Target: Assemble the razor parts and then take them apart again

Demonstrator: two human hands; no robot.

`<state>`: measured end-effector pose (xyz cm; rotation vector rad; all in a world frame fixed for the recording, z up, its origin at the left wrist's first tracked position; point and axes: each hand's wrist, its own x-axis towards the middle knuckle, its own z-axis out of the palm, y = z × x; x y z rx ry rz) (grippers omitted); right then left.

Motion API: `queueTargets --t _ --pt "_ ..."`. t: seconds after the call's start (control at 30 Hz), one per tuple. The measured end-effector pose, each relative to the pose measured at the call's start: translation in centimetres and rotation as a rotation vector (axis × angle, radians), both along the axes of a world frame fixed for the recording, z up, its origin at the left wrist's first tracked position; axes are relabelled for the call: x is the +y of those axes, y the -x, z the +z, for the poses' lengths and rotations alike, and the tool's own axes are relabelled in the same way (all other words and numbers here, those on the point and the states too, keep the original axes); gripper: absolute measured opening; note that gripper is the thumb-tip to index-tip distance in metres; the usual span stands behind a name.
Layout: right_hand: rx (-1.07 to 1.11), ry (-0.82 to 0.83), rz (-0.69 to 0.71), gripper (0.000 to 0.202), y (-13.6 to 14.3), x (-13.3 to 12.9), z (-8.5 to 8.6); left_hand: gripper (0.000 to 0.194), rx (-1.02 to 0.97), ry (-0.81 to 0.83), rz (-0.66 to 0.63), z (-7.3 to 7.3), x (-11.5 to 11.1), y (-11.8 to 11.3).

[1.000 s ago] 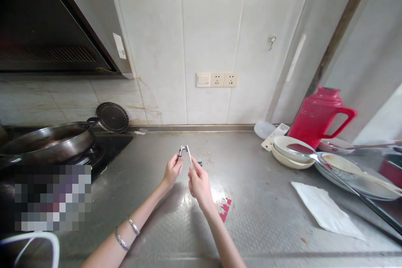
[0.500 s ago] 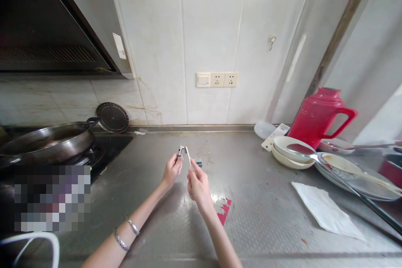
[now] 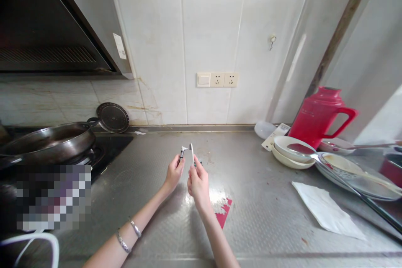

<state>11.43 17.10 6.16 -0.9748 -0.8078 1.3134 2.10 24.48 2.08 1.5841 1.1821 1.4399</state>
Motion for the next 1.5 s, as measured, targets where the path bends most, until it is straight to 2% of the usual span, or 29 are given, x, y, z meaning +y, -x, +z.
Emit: queueTargets --t 0.27,0.43,0.57,0.63,0.73,0.83,0.93,1.07,1.13,1.23,1.4,1.5 --pt "0.025 0.006 0.031 0.075 0.9 -0.9 -0.5 0.026 0.027 -0.060 0.046 0.2 -0.5 -0.1" --pt "0.044 0.018 0.019 0.077 1.3 -1.2 -0.3 0.025 0.035 -0.062 0.014 0.1 -0.5 -0.2" --pt "-0.014 -0.003 0.088 0.069 1.7 -2.2 -0.8 0.025 0.017 -0.072 0.012 -0.1 -0.4 -0.2" --pt "-0.057 -0.054 0.092 0.065 1.3 -2.0 -0.9 0.025 -0.010 -0.023 -0.008 -0.2 -0.1 -0.2" --pt "-0.129 -0.221 -0.053 0.059 -0.4 -0.4 -0.6 0.030 -0.081 0.072 -0.126 -0.4 0.5 -0.1" --pt "-0.273 -0.354 -0.193 0.051 -3.0 2.4 0.2 0.040 -0.144 0.101 -0.203 -0.5 1.2 0.0" --pt "-0.461 -0.374 -0.267 0.049 -5.5 5.3 0.6 0.043 -0.206 0.200 -0.249 -0.4 1.4 0.2" --pt "-0.773 -0.285 -0.349 0.053 -7.4 8.2 0.0 0.033 -0.248 0.354 -0.257 0.1 0.7 0.2" --pt "-0.900 -0.239 -0.370 0.059 -7.6 8.9 -0.6 0.030 -0.235 0.386 -0.222 0.3 0.4 0.0" --pt "-1.007 -0.218 -0.384 0.060 -6.8 9.1 -1.3 0.037 -0.211 0.403 -0.173 0.1 0.3 -0.3" --pt "-1.072 -0.287 -0.369 0.058 -5.2 8.7 -1.9 0.043 -0.237 0.422 -0.177 -0.3 0.5 -0.8" --pt "-1.094 -0.302 -0.365 0.057 -5.5 8.6 -2.3 0.045 -0.265 0.434 -0.197 -0.1 0.4 -0.8"
